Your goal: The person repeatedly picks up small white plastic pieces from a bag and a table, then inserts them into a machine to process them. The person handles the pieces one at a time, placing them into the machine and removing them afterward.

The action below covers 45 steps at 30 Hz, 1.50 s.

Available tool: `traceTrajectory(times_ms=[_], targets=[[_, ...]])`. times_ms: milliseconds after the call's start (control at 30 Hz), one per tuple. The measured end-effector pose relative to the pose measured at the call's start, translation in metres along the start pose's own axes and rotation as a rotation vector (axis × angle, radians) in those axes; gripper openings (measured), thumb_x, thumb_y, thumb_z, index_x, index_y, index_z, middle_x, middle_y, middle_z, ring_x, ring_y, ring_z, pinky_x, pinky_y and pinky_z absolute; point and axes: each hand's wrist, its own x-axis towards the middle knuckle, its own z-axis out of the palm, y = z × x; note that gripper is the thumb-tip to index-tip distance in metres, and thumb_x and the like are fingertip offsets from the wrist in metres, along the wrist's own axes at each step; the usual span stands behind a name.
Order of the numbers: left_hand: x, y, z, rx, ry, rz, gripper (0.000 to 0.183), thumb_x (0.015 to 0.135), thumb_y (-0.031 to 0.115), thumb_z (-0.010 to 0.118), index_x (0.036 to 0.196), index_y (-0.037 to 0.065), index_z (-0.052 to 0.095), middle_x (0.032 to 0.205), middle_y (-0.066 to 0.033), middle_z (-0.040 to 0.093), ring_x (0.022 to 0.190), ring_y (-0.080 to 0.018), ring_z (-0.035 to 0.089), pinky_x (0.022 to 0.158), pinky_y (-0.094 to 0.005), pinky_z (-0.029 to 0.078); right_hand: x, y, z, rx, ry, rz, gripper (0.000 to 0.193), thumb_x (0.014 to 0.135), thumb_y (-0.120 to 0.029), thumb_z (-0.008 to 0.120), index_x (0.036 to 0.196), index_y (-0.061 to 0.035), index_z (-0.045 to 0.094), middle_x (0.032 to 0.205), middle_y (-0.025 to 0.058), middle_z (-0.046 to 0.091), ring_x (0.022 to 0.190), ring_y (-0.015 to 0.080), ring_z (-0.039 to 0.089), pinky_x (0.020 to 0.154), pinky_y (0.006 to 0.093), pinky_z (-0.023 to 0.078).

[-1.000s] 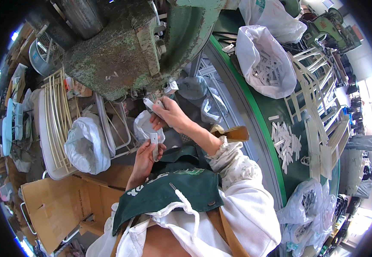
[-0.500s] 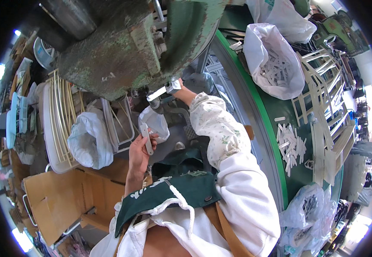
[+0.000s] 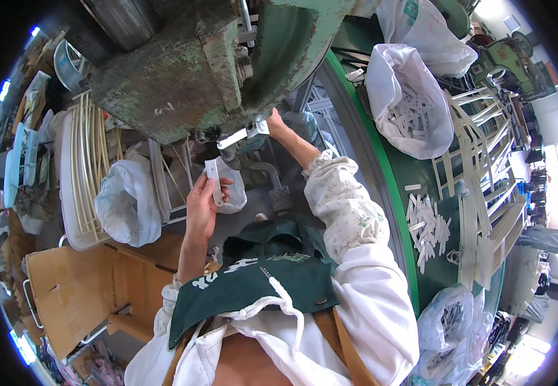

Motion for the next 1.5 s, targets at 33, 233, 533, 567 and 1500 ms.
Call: traceTrajectory(times_ms=[33, 233, 533, 567, 1500], targets=[[0.004, 0.0, 0.007, 0.005, -0.006, 0.011, 0.025, 0.098, 0.014, 0.042, 0.115, 0.0, 0.053, 0.095, -0.0104, 0.063, 0.073, -0.0105, 0.054, 0.063, -0.0238, 0.046, 0.002, 0.006, -0.004, 0.023, -0.006, -0.01, 0.028, 0.077, -0.01, 0.064, 0.104, -0.0019, 0.061, 0.103, 0.0118, 0.063, 0.095, 0.0256, 0.057, 0.083, 0.0364, 0.045], [0.014, -0.003, 0.004, 0.082, 0.021, 0.045, 0.025, 0.097, 0.018, 0.045, 0.11, -0.001, 0.056, 0.09, -0.0106, 0.064, 0.067, -0.0095, 0.054, 0.057, -0.0224, 0.043, -0.019, -0.082, -0.028, 0.498, -0.118, -0.007, 0.03, 0.068, -0.004, 0.076, 0.095, 0.0013, 0.064, 0.089, 0.0067, 0.066, 0.082, 0.015, 0.059, 0.075, 0.0315, 0.048], [0.002, 0.01, 0.009, 0.183, 0.099, 0.124, 0.027, 0.098, 0.021, 0.047, 0.105, -0.001, 0.06, 0.08, -0.0095, 0.064, 0.051, -0.0058, 0.045, 0.046, -0.0198, 0.031, -0.022, -0.112, -0.009, 0.223, -0.161, -0.06, 0.028, 0.071, -0.013, 0.078, 0.092, 0.0017, 0.066, 0.087, 0.0059, 0.068, 0.077, 0.0122, 0.059, 0.069, 0.0289, 0.048], [0.003, 0.009, 0.009, 0.191, 0.085, 0.157, 0.026, 0.098, 0.021, 0.047, 0.105, -0.001, 0.06, 0.079, -0.0091, 0.064, 0.051, -0.005, 0.044, 0.046, -0.0196, 0.03, -0.023, -0.117, -0.011, 0.171, -0.145, -0.074, 0.028, 0.072, -0.014, 0.077, 0.092, 0.0018, 0.066, 0.087, 0.006, 0.068, 0.077, 0.0118, 0.059, 0.068, 0.0285, 0.048], [0.023, 0.025, -0.008, 0.369, 0.109, 0.099, 0.024, 0.09, 0.019, 0.061, 0.082, -0.003, 0.066, 0.054, -0.002, 0.053, 0.037, -0.003, 0.037, 0.035, -0.0182, 0.023, -0.082, -0.122, -0.023, 0.331, -0.417, 0.298, 0.023, 0.091, -0.019, 0.06, 0.084, 0.0029, 0.065, 0.06, 0.001, 0.059, 0.056, 0.007, 0.051, 0.052, 0.0236, 0.039]])
